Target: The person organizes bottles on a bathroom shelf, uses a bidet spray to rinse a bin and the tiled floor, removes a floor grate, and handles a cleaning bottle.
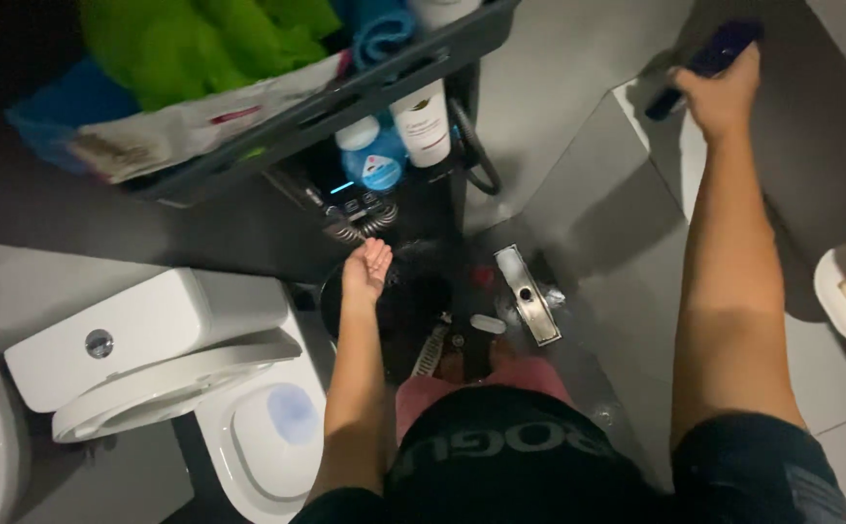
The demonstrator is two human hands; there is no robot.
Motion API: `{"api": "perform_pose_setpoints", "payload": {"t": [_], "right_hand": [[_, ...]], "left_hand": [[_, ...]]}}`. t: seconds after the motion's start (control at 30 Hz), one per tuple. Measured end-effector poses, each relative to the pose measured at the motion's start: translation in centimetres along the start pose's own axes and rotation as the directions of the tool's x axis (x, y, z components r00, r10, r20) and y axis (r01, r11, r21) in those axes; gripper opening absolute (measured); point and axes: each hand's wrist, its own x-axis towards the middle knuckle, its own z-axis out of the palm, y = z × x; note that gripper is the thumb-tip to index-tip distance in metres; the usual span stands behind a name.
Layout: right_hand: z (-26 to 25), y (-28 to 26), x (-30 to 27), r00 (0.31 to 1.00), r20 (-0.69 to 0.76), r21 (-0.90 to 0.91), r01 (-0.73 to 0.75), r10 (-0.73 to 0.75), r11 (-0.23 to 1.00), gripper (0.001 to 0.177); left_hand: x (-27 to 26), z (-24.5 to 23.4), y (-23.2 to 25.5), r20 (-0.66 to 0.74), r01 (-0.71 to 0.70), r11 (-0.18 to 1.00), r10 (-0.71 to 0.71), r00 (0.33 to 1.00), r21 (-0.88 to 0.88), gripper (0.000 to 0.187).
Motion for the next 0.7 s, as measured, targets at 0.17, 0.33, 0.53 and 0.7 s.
{"api": "perform_pose_setpoints", "payload": {"t": [0.17,0.33,0.53,0.7], "right_hand": [[-1.6,4.4,1.0,0.944,-0.023,-0.120,-0.330,0.329,0.937,0.041],[-0.4,5.0,-1.1,0.951,0.035,0.052,-0.307,0.306,0.950,0.048],[4.2,-2.7,-6.2,0.698,-0.557,-0.421,0.228,-0.449,0.878,0.054],[7.4,-22.1,-2.9,0.903,-0.192,0.282,0.425,-0.383,0.860,0.021]], "left_hand": [[-0.4,0.5,0.2,0.001,-0.020,0.999,0.020,1.000,-0.045,0.036],[-1.2,1.4,1.3,0.031,-0.053,0.996,0.056,0.998,-0.069,0.038],[-1.6,2.4,1.3,0.051,-0.065,0.992,0.070,0.996,-0.107,0.039],[-0.5,3.0,1.0,0.037,-0.057,0.988,0.063,0.997,-0.145,0.035]]}}
